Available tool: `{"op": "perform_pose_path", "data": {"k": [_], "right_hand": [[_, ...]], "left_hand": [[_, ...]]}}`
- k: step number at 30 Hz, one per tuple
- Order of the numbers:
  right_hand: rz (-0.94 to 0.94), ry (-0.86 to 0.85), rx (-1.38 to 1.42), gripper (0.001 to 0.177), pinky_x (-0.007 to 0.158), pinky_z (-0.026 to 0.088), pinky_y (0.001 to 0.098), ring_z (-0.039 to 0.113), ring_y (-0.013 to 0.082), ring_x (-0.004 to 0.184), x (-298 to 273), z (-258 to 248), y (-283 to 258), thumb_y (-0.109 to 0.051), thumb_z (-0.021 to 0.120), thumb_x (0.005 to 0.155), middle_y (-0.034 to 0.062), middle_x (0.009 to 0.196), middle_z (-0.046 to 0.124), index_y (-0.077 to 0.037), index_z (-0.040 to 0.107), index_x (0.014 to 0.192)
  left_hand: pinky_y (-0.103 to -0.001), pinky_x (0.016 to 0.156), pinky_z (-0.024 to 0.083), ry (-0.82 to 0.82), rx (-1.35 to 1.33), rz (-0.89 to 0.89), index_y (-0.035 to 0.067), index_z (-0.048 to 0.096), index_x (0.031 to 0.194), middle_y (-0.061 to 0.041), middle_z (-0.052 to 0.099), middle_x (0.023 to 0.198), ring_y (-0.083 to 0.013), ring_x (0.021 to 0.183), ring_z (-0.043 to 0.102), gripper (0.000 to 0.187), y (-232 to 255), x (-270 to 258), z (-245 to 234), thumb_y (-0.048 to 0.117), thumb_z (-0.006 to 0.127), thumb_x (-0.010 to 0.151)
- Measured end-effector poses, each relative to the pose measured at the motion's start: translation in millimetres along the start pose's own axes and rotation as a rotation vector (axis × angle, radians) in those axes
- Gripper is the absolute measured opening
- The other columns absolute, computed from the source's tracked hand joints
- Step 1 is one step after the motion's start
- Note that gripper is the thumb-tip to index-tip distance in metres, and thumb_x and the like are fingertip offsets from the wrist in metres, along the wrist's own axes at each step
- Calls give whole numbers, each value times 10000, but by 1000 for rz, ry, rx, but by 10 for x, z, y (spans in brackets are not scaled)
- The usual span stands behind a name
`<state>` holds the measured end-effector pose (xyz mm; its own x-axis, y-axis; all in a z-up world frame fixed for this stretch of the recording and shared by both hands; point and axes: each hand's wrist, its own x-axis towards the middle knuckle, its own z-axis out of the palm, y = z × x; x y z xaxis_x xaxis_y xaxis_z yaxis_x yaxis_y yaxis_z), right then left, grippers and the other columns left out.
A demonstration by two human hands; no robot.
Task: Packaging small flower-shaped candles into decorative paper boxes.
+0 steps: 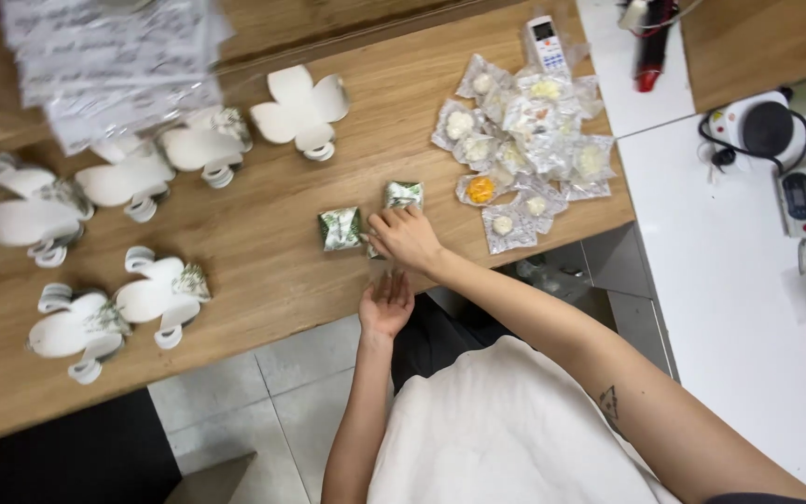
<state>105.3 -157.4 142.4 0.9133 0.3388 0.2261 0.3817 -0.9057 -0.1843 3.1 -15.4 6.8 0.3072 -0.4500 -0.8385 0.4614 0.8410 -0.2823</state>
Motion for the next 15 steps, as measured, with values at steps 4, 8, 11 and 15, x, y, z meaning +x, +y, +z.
{"op": "perform_pose_path", "data": {"k": [4, 8, 11, 15], "right_hand": [[88, 89, 13, 262, 742, 498, 402, 657, 261, 809, -392, -322, 148, -355, 663, 911, 85, 899, 607, -123, 588, 1006], [159, 28, 176, 260, 745, 508, 432, 643, 292, 829, -1209, -651, 339, -351, 679, 964, 91, 952, 584, -124, 582, 1049], [301, 15, 282, 265, 755, 515, 454, 658, 314, 884, -2146, -811, 521, -332, 662, 958, 101, 993, 611, -114, 597, 1092], [729, -218, 517, 234, 796, 535, 454, 692, 284, 975, -3618, -1168, 777, -325, 588, 990, 67, 1083, 704, -134, 674, 1092]], "left_hand": [[-411, 924, 482, 100, 142, -50, 107, 585, 1279, -88, 641, 1321, -253, 1180, 626, 453, -229, 75, -28, 455, 453, 1021], [-355, 811, 524, 188, 217, -133, 45, 633, 1102, -77, 653, 1152, -243, 1047, 647, 399, -510, 309, -140, 425, 539, 1027], [-341, 778, 511, 217, 328, -176, 37, 647, 1040, -89, 671, 1071, -223, 968, 630, 375, -805, 404, -122, 402, 568, 995], [-332, 788, 485, 143, 442, -276, 42, 656, 1027, -72, 686, 1026, -209, 931, 630, 323, -1536, 354, 91, 344, 548, 994]]}}
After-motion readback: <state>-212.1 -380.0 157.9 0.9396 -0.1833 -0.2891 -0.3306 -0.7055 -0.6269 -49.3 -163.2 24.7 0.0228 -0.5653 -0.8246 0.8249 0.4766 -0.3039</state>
